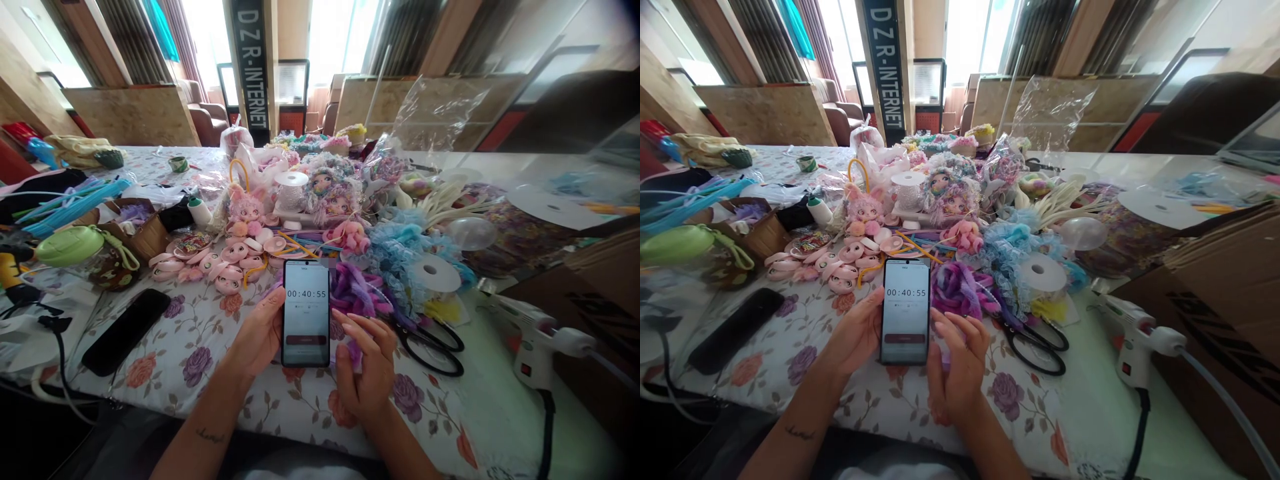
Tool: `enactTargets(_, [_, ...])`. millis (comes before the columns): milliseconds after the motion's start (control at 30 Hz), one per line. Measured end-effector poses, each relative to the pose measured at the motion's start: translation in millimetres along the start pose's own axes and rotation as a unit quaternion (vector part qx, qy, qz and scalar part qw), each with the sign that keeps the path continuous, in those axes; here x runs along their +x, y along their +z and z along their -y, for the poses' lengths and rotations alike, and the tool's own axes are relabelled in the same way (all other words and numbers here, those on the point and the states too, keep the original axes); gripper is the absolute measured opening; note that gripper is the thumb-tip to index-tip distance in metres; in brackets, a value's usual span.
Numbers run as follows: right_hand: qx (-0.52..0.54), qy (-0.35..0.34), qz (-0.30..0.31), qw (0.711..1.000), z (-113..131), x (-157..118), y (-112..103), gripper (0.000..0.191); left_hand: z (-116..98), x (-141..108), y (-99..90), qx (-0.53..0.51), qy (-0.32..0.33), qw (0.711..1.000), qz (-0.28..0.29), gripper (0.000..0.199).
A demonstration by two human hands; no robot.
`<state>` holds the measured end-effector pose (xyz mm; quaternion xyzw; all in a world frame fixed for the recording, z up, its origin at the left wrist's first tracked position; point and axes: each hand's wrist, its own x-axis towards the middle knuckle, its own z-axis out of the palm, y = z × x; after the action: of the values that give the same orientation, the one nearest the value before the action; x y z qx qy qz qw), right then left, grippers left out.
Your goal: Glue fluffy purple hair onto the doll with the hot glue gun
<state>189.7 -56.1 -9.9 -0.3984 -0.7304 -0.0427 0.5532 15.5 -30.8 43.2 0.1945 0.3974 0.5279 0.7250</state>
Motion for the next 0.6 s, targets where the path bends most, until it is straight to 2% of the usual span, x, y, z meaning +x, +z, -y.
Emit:
enactTargets(133, [0.009, 0.014, 0.014, 1.000, -2.9, -4.0, 1.1, 0.042, -3.9, -2.0, -4.8, -0.003, 0.016, 1.000, 0.003, 0.031])
enactTargets(233, [0.018, 0.028, 0.028, 0.999, -4.9, -7.0, 0.9, 0.041, -16.2, -9.2, -14.1, 0.004, 0.025, 0.999, -0.043, 0.028])
enactTargets(300, [0.024, 0.039, 0.034, 0.998, -6.0, -9.4, 0.6, 0.040, -28.5, -17.3, -26.6, 0.003, 0.039, 0.996, -0.085, 0.028])
enactTargets(467, [0.027, 0.050, 0.044, 0.997, -8.4, -13.4, 2.6, 0.038, -55.8, -42.6, -84.1, 0.050, 0.109, 0.963, -0.241, 0.020])
enactTargets(600, [0.028, 0.060, 0.047, 0.997, -9.9, -12.6, 6.5, 0.036, -58.9, -56.9, -133.1, 0.094, 0.103, 0.923, -0.359, 0.017])
